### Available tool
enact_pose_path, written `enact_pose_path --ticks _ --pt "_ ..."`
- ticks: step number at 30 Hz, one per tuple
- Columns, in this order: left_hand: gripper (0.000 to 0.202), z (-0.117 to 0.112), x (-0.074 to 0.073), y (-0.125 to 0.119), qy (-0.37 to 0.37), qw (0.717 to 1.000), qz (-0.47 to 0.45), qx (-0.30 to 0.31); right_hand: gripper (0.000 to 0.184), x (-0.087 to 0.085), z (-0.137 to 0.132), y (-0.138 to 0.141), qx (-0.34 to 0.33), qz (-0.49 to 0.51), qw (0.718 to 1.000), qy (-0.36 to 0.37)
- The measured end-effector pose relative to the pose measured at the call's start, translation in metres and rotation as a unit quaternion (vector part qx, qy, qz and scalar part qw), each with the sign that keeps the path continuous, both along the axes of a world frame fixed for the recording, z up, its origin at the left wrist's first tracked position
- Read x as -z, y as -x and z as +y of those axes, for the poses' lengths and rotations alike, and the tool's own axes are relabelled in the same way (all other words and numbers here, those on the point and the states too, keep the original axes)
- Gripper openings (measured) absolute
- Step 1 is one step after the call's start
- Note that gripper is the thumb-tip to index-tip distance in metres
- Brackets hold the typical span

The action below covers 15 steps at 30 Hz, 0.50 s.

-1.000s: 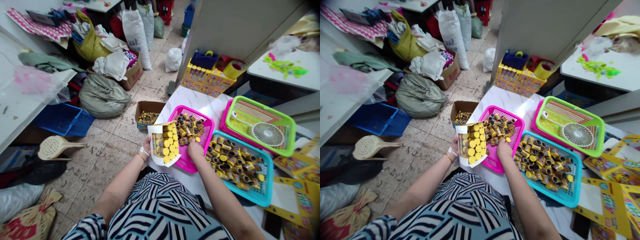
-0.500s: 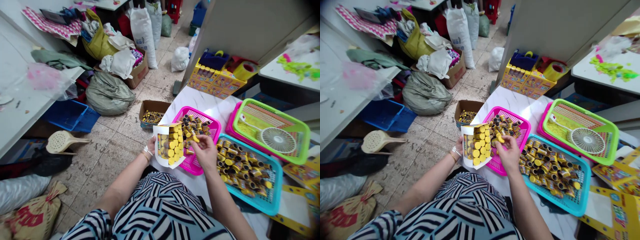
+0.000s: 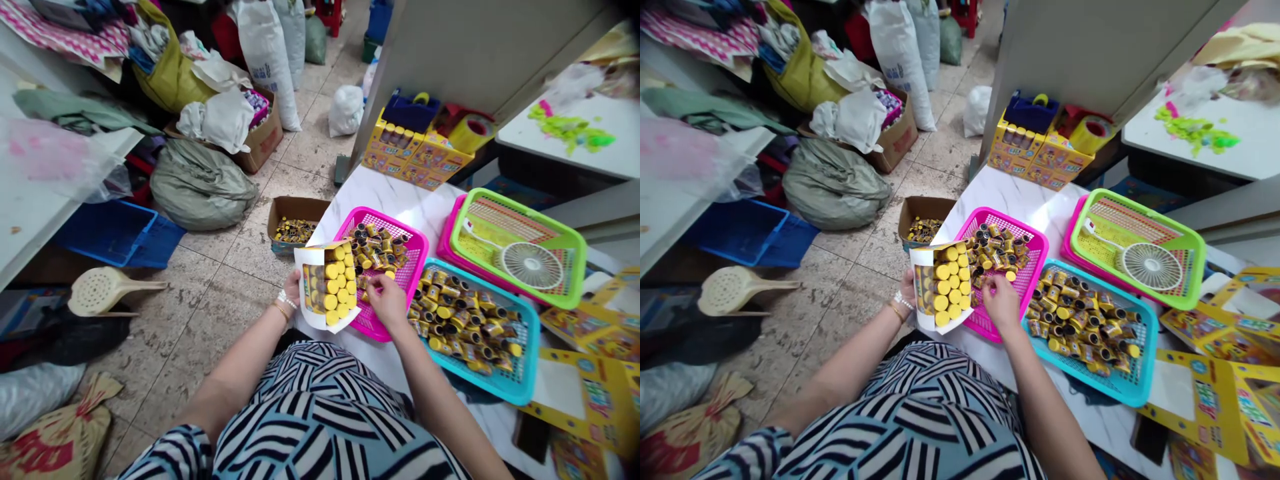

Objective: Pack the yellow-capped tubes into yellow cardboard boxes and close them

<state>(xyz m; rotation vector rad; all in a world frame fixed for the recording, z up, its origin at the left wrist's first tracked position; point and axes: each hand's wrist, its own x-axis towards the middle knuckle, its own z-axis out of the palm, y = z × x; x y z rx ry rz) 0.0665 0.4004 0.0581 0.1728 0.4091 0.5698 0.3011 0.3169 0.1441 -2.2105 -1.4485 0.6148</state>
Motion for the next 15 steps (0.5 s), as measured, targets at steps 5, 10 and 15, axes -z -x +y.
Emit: enact_pose_path --ticks 5,10,15 --pt "0.077 0.000 -0.001 0.001 0.007 1.000 -0.004 -0.006 0.024 0.034 -0.007 -0.002 -0.162 -0.104 0.947 0.256" --pt "0.075 0.001 0.000 0.004 0.005 1.000 0.004 0.022 0.027 0.011 -0.003 -0.003 -0.061 -0.011 0.994 0.091" --pt "0.067 0.004 -0.002 0.005 -0.018 0.999 0.001 0.030 0.033 -0.045 0.018 0.015 0.113 0.228 0.930 -0.263"
